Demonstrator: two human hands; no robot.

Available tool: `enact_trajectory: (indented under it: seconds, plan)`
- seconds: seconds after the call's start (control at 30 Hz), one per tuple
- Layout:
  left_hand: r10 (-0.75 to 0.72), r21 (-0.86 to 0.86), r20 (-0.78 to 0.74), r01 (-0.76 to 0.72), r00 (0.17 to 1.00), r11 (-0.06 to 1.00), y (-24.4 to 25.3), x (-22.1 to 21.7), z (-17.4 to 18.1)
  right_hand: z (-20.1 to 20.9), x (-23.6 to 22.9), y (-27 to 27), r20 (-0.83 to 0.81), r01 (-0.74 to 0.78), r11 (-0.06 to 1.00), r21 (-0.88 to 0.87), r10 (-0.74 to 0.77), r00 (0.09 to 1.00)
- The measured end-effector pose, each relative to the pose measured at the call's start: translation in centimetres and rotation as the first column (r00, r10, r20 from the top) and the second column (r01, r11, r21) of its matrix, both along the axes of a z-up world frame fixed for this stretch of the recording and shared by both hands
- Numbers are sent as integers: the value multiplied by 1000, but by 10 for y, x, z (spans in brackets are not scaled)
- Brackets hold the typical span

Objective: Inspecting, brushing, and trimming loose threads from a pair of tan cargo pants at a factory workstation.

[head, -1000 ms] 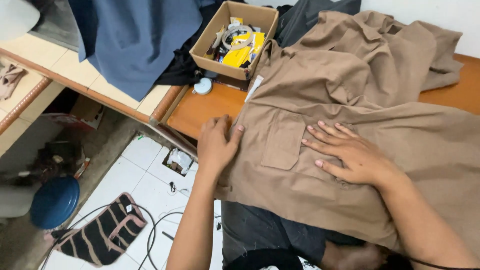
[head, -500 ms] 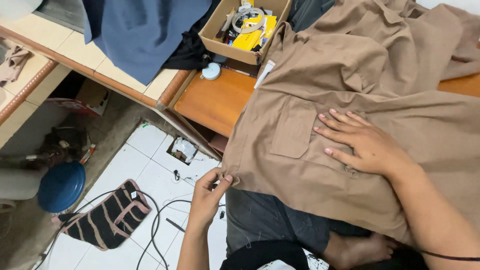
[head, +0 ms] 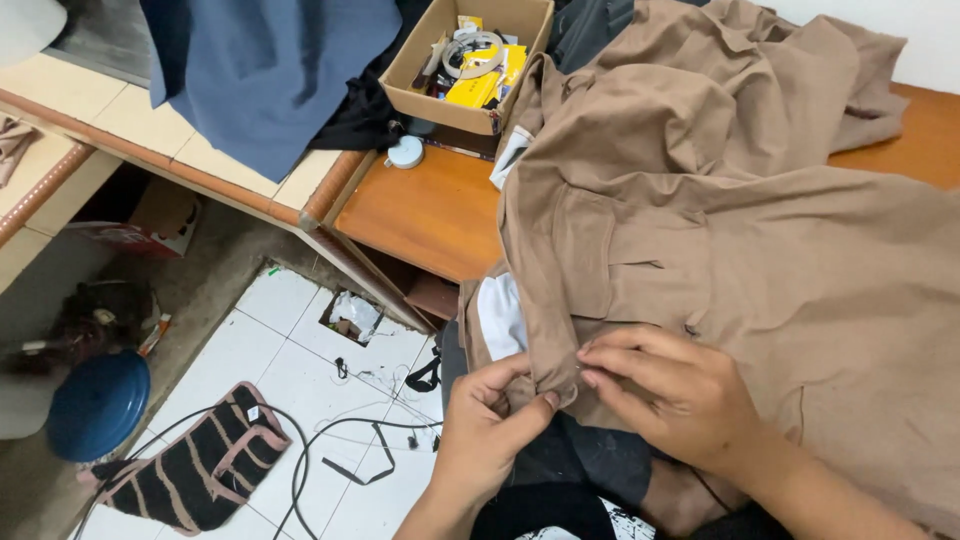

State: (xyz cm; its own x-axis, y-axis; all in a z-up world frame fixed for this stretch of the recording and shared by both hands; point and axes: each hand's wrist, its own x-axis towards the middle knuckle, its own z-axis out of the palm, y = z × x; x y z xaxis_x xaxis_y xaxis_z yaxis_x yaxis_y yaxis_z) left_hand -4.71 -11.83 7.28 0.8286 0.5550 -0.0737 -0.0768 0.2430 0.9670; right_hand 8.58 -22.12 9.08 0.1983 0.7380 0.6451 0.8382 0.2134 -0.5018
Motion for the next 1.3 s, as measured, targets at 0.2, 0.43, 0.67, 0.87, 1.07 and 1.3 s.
enact_trajectory:
  seconds: [0.2,0.43,0.67,0.87,1.07,1.3]
  plan:
    - [27,135,-72,-17,997,991,-1,-1,-3,-4,0,1,31,-13,999,35,12,999]
    - [19,189,-81,-4,997,982,0,2,-6,-14,4,-1,105,72,987,-145,-57,993]
    - [196,-289,99,-161,976,944,30,4,-31,-25,22,-32,-479,154,985,-75,-171,861]
    - [-239,-203,538,400,808,894,67,-10,-33,-67,44,-107,-237,522,853,-19,-511,826]
    - [-217,-165,541,356,813,920,76,15,-27,-101,49,-173,206,677,715,-176,-646,735]
    - [-31,-11,531,44,847,999,129,59,8,-126,99,-221,339,608,732,-308,-513,789]
